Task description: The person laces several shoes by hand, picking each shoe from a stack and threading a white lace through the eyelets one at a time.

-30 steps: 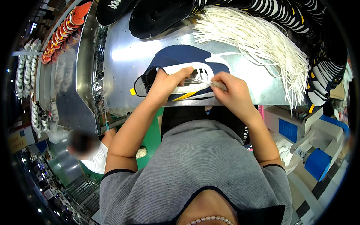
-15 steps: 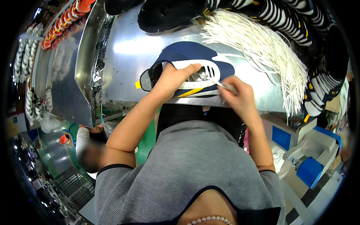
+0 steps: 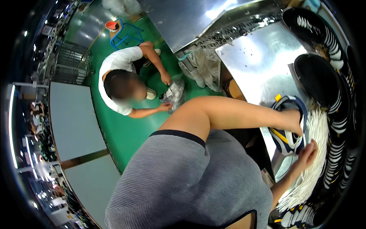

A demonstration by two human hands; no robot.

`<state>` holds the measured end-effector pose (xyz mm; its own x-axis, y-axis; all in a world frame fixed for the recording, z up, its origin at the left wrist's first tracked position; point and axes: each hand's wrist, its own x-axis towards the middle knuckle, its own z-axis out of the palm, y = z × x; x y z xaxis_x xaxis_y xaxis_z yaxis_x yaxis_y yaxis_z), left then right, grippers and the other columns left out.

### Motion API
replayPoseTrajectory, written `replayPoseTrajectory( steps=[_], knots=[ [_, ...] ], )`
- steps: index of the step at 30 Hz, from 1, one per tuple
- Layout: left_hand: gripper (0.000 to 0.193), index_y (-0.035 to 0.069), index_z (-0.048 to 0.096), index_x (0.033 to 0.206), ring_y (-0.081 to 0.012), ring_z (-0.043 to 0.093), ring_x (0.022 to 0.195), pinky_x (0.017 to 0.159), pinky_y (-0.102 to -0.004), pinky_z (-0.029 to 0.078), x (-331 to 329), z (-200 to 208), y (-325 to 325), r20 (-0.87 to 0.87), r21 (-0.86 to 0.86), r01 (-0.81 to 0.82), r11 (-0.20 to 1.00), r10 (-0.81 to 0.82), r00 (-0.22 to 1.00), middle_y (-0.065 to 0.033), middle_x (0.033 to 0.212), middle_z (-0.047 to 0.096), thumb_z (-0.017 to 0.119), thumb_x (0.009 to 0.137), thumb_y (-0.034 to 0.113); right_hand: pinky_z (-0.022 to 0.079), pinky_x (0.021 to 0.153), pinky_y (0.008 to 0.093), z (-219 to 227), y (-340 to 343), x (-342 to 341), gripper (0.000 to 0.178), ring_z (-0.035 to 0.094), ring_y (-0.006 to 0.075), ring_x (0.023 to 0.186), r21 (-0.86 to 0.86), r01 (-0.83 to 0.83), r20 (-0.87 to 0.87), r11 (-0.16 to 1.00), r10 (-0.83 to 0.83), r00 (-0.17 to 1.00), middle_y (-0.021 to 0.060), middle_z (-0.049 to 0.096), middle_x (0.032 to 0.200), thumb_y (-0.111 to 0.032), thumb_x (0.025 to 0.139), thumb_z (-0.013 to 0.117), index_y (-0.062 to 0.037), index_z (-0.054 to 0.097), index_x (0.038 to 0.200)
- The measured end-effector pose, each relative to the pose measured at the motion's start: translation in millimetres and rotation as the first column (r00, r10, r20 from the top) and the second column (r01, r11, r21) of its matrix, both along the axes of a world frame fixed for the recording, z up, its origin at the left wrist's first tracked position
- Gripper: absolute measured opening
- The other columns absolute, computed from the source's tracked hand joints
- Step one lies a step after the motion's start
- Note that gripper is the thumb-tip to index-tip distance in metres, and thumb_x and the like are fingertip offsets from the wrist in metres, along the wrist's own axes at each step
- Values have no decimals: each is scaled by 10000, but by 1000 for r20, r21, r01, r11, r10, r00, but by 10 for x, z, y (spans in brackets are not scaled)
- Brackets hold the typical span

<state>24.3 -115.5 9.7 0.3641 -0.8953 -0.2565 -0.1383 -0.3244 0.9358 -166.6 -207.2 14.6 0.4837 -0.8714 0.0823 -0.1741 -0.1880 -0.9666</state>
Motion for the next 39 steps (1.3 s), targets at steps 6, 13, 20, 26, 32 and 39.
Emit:
replayPoseTrajectory(
  steps=[6,13,20,26,32,39],
  knots=[
    [355,12,752,932,-336,690,954,838,-405,542,-214,-172,-298,219,22,2,1000,-7,976,-202,982,714,762,680,262,446,664,222,-395,-38,100,297,504,85,759,-395,64,-193,917,-151,970,31,595,923,-244,1051,533,28,605,1145],
    [355,13,727,1055,-337,666,1061,907,-409,527,-351,-377,-597,265,72,0,997,-20,964,-185,1139,693,681,744,178,347,539,206,-365,-47,84,259,408,53,638,-334,43,-185,942,-110,977,-20,498,784,-232,1045,545,9,608,1113],
    [383,10,755,964,-300,679,1030,879,-382,528,-201,-341,-587,119,136,135,981,-151,981,-187,1070,713,788,672,256,416,582,232,-371,-50,133,305,493,94,676,-400,44,-269,915,-163,949,21,559,791,-279,1052,523,-4,616,1145],
    [237,-14,734,951,-137,629,878,782,-284,484,163,361,241,-597,-297,264,918,-394,698,-89,943,708,773,786,152,494,804,366,-255,202,267,324,634,233,884,-532,31,-310,846,-228,923,145,668,983,-248,1009,520,-10,593,1217],
    [167,42,695,865,-195,564,945,880,-369,457,622,1294,1123,-495,-632,48,773,-451,743,-57,1042,635,796,771,135,481,577,412,-237,174,481,276,642,344,630,-559,201,-232,805,-384,894,144,657,754,-223,935,670,-61,555,1127],
    [129,59,688,786,-285,527,1021,854,-389,412,-308,487,526,653,-335,325,884,-30,757,-76,1048,622,793,725,102,514,659,388,-211,129,225,315,674,327,744,-307,285,-76,908,-322,944,174,682,873,-228,953,645,-32,530,1172]
  ],
)
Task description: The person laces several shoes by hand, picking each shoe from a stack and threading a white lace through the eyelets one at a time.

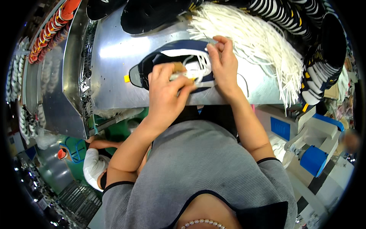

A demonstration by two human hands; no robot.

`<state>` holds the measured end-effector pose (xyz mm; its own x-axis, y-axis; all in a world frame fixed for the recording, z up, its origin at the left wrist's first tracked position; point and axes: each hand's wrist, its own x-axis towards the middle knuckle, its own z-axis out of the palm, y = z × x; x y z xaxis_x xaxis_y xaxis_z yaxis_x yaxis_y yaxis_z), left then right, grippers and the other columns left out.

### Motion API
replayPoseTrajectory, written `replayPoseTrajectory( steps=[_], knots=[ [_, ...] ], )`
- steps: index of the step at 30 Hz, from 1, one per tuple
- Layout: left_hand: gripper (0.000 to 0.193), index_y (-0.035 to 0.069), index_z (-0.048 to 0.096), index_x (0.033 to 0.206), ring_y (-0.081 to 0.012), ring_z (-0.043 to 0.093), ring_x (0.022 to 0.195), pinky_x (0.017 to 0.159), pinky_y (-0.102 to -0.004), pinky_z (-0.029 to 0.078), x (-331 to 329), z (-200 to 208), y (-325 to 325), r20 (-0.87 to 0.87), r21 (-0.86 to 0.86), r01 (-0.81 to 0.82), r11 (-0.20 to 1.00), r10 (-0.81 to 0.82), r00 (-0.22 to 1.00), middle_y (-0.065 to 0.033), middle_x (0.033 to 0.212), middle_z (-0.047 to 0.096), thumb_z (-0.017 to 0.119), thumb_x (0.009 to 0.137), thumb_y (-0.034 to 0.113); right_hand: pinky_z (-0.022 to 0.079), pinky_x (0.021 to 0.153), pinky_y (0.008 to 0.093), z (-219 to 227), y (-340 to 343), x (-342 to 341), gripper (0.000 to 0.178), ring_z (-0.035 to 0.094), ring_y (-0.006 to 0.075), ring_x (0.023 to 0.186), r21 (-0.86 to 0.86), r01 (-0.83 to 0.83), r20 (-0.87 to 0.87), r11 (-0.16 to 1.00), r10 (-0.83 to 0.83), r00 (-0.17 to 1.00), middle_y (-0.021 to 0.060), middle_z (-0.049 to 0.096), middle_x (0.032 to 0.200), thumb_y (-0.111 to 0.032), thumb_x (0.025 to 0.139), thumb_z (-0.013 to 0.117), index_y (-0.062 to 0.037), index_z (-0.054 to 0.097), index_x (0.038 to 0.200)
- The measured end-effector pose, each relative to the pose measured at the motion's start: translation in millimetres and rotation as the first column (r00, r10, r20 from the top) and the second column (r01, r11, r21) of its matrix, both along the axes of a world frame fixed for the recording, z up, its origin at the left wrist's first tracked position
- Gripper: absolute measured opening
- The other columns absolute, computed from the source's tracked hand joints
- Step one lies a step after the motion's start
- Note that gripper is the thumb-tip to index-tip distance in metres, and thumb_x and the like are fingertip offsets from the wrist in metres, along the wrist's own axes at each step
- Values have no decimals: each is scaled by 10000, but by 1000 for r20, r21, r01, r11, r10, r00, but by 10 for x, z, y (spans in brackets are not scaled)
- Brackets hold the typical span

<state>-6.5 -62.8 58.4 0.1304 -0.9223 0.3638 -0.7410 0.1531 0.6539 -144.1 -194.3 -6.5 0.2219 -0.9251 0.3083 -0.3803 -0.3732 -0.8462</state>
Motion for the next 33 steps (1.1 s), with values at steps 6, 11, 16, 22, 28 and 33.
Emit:
replayPoseTrajectory(
  steps=[6,11,16,22,28,33],
  knots=[
    [234,17,618,862,-281,629,906,810,-360,488,72,-210,-81,42,74,-73,995,71,997,-112,991,661,810,755,97,501,682,270,324,371,-287,190,630,147,747,268,-234,361,935,128,924,107,665,862,-131,988,590,-3,551,1123],
    [281,39,611,882,-338,656,823,714,-408,507,25,-184,-193,-32,221,-185,958,197,980,-125,890,660,818,780,199,510,662,310,227,611,-470,156,673,206,747,337,-374,246,864,303,921,129,679,843,-130,971,618,-1,583,1051],
    [318,42,609,876,-295,653,701,611,-382,503,26,-189,-190,109,183,-165,969,147,983,-109,830,657,819,779,260,513,656,332,214,583,-473,140,685,262,735,357,-382,188,852,335,923,154,688,840,-124,954,631,0,587,1001],
    [301,18,633,896,-233,652,681,616,-320,499,11,-217,-179,105,152,-161,975,146,984,-106,794,673,839,773,199,506,632,357,187,519,-450,124,678,302,712,316,-391,126,865,370,921,154,682,789,-115,938,639,-3,591,961],
    [256,26,621,912,-268,660,639,570,-328,491,113,-317,-136,143,-3,112,994,-110,984,-113,760,669,818,790,136,511,643,410,275,499,-322,131,664,349,712,399,-389,67,831,396,916,170,657,759,-104,927,630,0,553,944],
    [282,20,602,948,-276,661,653,558,-330,482,118,-388,-98,131,4,156,988,-155,979,-125,797,678,815,794,124,516,679,466,194,546,-120,164,661,399,752,442,-338,53,831,353,934,188,656,785,-123,927,627,-7,519,967]
  ],
)
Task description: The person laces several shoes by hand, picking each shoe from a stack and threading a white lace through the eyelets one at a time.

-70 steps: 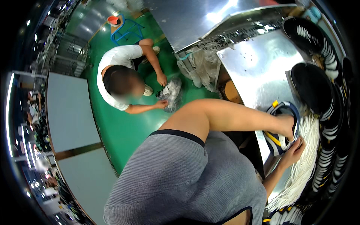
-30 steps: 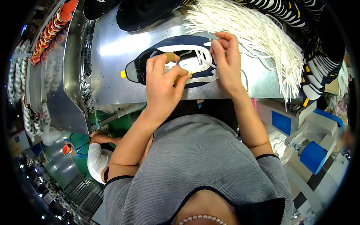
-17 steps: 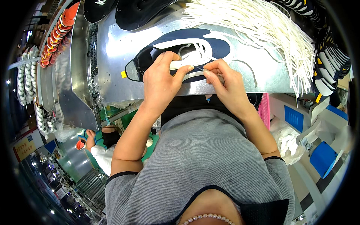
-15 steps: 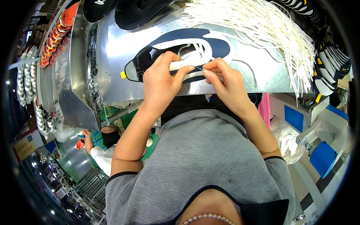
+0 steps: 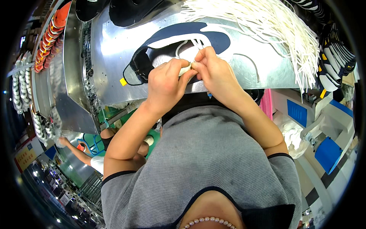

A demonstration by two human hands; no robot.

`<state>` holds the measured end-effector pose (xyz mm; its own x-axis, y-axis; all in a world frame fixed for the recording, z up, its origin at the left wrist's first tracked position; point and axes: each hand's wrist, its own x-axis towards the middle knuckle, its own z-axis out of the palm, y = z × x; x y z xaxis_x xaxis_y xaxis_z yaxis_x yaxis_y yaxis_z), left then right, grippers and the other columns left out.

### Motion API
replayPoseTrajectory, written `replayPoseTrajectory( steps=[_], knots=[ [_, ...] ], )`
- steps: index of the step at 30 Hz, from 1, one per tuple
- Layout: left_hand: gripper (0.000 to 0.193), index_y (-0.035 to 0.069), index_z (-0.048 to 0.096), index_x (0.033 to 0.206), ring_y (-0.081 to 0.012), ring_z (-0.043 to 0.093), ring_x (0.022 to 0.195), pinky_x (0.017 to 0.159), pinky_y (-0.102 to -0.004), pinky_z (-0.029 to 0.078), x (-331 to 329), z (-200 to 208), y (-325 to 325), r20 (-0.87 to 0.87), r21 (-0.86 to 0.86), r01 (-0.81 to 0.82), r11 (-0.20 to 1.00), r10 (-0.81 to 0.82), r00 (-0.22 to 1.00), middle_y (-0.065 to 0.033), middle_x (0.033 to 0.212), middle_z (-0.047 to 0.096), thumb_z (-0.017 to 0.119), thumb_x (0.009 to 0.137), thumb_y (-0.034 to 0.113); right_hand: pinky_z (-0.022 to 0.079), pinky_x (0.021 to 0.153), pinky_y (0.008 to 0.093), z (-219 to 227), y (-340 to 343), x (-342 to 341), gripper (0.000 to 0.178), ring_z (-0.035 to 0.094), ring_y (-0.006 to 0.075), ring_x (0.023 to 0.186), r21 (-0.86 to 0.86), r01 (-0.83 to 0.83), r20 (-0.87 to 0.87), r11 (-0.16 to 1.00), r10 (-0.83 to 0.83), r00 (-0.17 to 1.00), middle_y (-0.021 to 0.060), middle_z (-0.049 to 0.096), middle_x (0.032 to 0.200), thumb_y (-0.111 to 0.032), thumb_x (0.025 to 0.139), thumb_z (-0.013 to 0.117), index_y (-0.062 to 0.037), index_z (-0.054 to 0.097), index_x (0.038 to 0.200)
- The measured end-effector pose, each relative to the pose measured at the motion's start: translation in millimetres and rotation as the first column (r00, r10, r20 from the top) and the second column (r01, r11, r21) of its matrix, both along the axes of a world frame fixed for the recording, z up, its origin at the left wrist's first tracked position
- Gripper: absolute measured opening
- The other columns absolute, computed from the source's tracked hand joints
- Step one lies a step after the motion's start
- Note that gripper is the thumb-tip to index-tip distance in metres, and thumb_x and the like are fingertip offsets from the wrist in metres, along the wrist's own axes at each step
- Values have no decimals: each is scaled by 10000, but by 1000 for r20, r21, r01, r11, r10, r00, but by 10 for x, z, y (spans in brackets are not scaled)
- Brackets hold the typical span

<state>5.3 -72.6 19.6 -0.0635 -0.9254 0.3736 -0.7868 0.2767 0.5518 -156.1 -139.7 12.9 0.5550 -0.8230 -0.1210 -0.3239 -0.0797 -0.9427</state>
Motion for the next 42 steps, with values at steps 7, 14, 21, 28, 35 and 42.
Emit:
replayPoseTrajectory(
  steps=[7,14,21,28,35,42],
  knots=[
    [338,49,572,970,-246,590,601,551,-338,454,18,-48,86,83,-180,2,984,13,996,-68,765,633,829,764,124,506,575,343,451,-242,-430,182,655,224,578,-251,-119,4,961,124,992,97,679,736,-95,869,676,-45,629,1038],
    [308,94,539,907,-208,524,543,529,-323,385,46,-29,170,104,-235,93,967,-70,992,-30,652,553,808,756,108,522,692,360,468,-325,-3,205,688,280,735,-134,-460,-412,878,373,831,143,710,834,-162,900,623,-46,672,1061],
    [374,78,526,949,-227,547,577,552,-328,424,47,-27,203,30,-183,153,971,-150,988,-41,739,622,841,757,138,558,786,285,469,-461,-118,238,707,145,796,54,-46,488,997,14,873,93,732,820,-134,897,689,-18,685,1105],
    [796,-8,332,1417,-319,701,873,757,-376,540,-14,219,242,-341,263,-32,964,123,932,-177,992,683,796,831,266,492,777,237,240,-286,-68,117,606,70,834,231,-90,310,969,15,951,16,688,894,-71,881,717,-1,691,970],
    [384,11,631,1101,-210,684,935,836,-311,515,-90,206,-7,-257,301,-290,908,370,893,-118,1079,706,810,816,195,473,786,260,111,-317,-8,113,607,125,849,76,-85,279,994,60,958,43,609,917,-74,855,712,9,692,929],
    [328,58,647,1059,-273,636,990,900,-372,470,-187,234,24,-149,254,-402,880,447,882,-84,1070,710,795,782,153,530,746,317,284,-119,-197,204,684,207,858,-61,41,133,997,-33,991,111,668,910,-147,925,676,-13,607,1063]
  ],
)
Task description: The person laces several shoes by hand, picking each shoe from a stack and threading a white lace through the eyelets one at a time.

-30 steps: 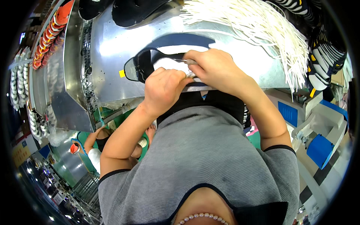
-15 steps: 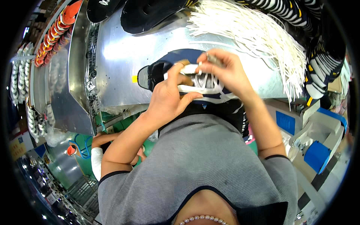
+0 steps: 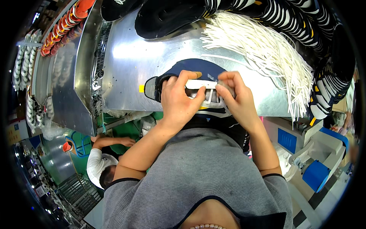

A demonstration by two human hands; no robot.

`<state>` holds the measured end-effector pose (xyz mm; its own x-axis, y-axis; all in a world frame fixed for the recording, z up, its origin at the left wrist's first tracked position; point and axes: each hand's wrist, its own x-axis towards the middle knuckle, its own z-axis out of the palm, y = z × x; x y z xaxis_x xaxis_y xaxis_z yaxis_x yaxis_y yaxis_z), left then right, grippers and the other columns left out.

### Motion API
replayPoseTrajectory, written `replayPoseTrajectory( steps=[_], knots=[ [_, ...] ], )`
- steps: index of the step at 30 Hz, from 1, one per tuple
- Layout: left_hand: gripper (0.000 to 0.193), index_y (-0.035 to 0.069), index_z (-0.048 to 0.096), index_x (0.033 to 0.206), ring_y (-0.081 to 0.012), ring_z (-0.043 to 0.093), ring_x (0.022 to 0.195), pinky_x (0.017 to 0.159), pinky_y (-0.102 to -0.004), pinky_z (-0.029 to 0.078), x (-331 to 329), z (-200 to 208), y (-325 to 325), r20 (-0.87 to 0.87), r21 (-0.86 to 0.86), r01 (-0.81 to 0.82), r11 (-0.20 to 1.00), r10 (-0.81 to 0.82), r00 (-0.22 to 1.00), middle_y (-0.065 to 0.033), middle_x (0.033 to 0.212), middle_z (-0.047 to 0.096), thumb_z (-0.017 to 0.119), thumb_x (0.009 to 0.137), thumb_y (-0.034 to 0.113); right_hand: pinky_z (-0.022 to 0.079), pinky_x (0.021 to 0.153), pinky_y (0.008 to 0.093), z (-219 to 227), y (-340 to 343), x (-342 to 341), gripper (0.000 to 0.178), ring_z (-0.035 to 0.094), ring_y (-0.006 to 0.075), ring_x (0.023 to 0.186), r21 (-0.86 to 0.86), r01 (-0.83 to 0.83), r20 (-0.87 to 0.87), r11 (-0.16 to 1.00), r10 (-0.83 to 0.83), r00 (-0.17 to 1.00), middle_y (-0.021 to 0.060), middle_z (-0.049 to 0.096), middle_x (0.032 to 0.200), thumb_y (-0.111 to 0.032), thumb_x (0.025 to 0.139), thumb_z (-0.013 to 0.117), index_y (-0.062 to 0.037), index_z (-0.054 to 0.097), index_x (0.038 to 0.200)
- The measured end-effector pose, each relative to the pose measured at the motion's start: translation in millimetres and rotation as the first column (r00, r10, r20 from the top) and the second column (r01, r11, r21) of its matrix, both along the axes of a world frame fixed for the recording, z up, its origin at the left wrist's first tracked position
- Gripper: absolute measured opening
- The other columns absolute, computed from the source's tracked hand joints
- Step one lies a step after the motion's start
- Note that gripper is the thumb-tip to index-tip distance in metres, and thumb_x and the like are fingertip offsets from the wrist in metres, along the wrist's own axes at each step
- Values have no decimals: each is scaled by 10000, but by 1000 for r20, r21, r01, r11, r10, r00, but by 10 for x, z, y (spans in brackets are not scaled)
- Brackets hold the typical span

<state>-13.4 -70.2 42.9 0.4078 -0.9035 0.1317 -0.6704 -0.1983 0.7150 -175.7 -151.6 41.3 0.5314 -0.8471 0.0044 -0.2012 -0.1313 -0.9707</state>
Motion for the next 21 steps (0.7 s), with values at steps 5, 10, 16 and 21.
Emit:
replayPoseTrajectory(
  steps=[5,10,16,21],
  knots=[
    [283,115,664,1035,-254,605,838,811,-381,430,5,-112,-19,-7,-170,-7,985,6,1000,-21,957,708,754,770,159,532,659,337,-49,30,-68,166,699,274,755,-130,-115,-117,985,99,988,140,682,824,-144,934,665,-22,568,991],
    [303,80,648,1080,-245,613,918,850,-362,453,-7,-42,10,-37,-105,25,994,-29,999,-59,1033,706,745,794,105,515,603,360,-80,10,-15,142,681,286,689,-240,-144,-176,960,102,979,125,681,758,-130,912,669,-34,580,966],
    [338,53,634,1128,-231,602,963,853,-338,475,8,-58,31,-65,-97,30,995,-37,997,-85,1081,698,740,807,48,500,571,398,-92,19,142,147,665,306,643,-387,-157,-256,909,57,965,122,665,708,-144,896,673,-42,578,944],
    [340,54,628,1121,-230,590,950,836,-336,472,-2,-83,27,-2,-95,9,995,-9,1000,-62,1079,695,737,799,42,503,580,392,-48,-34,137,138,666,312,648,-328,-202,-231,923,129,964,125,674,732,-138,909,661,-38,575,951]
  ],
)
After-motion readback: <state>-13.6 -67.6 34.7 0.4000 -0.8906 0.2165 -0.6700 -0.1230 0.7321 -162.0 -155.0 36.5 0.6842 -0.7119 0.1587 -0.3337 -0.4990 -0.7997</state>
